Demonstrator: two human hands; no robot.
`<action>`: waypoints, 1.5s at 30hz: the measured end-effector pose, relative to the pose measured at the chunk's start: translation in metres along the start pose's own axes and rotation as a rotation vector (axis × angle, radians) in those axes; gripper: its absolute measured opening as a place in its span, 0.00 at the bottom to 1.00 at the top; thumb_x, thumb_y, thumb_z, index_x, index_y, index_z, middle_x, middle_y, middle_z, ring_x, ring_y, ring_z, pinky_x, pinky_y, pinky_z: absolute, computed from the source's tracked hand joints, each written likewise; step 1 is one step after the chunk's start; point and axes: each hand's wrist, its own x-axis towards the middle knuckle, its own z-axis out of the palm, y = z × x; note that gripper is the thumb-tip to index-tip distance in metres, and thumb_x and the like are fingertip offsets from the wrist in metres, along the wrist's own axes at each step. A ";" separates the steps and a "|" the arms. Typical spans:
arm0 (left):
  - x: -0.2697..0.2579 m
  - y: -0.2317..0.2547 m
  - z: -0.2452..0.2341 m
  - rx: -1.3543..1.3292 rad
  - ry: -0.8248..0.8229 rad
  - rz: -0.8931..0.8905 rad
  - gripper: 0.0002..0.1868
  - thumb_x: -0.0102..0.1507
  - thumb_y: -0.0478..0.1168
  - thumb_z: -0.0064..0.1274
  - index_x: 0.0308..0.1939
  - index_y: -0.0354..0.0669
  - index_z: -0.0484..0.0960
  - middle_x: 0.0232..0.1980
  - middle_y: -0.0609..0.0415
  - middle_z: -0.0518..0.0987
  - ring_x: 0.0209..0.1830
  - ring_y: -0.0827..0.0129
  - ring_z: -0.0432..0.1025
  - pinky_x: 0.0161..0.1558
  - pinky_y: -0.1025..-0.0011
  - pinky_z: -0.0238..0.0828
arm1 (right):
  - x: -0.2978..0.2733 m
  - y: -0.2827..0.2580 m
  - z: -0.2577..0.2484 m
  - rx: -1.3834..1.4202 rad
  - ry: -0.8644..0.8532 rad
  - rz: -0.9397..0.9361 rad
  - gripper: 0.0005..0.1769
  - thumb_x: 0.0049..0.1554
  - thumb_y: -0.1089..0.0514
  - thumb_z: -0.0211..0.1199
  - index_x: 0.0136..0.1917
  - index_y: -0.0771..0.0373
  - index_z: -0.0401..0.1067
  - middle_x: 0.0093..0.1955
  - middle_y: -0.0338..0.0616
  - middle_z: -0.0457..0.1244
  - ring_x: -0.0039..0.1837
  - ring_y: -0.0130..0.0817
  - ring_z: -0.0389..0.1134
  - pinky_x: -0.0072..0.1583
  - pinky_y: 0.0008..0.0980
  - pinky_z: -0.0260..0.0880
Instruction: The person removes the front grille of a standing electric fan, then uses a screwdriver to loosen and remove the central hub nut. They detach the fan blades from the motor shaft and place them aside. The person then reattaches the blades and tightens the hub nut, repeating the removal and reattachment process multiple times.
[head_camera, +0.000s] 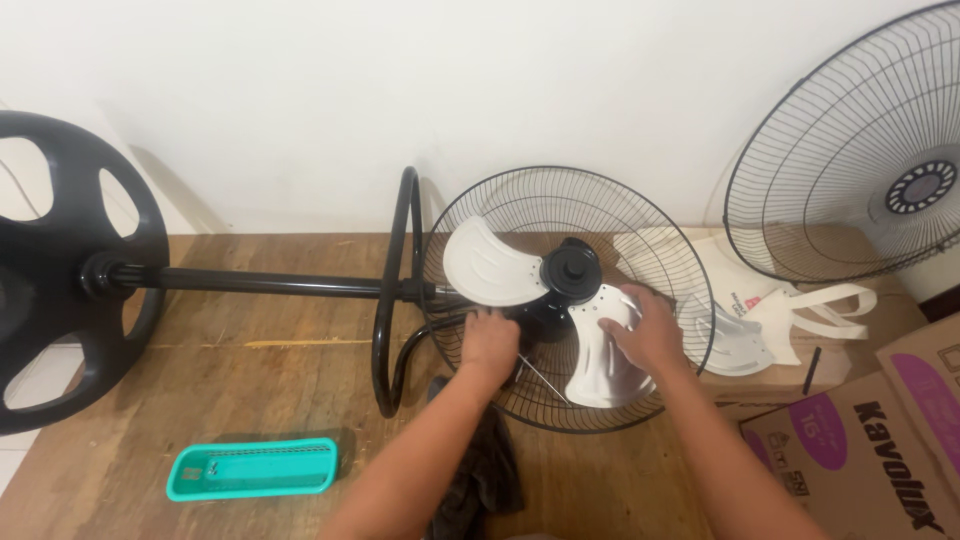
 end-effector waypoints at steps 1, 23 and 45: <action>-0.002 -0.002 -0.002 -0.007 -0.005 -0.009 0.10 0.63 0.38 0.53 0.45 0.42 0.88 0.56 0.45 0.80 0.61 0.51 0.70 0.60 0.55 0.65 | -0.001 0.001 0.000 0.037 -0.028 -0.021 0.40 0.47 0.46 0.76 0.71 0.53 0.67 0.67 0.49 0.65 0.66 0.45 0.68 0.66 0.42 0.68; -0.009 -0.002 -0.178 -0.625 0.112 0.212 0.11 0.63 0.34 0.52 0.46 0.34 0.72 0.43 0.35 0.81 0.49 0.40 0.75 0.49 0.51 0.70 | 0.011 0.016 0.026 0.417 -0.250 -0.042 0.40 0.47 0.53 0.75 0.71 0.58 0.67 0.60 0.48 0.71 0.59 0.37 0.73 0.61 0.36 0.72; 0.019 0.024 -0.158 -0.405 0.071 0.295 0.17 0.56 0.28 0.52 0.49 0.30 0.71 0.42 0.35 0.81 0.45 0.42 0.77 0.47 0.53 0.74 | 0.009 0.009 0.019 0.415 -0.289 0.003 0.42 0.48 0.53 0.75 0.73 0.57 0.65 0.63 0.48 0.69 0.61 0.36 0.72 0.62 0.35 0.71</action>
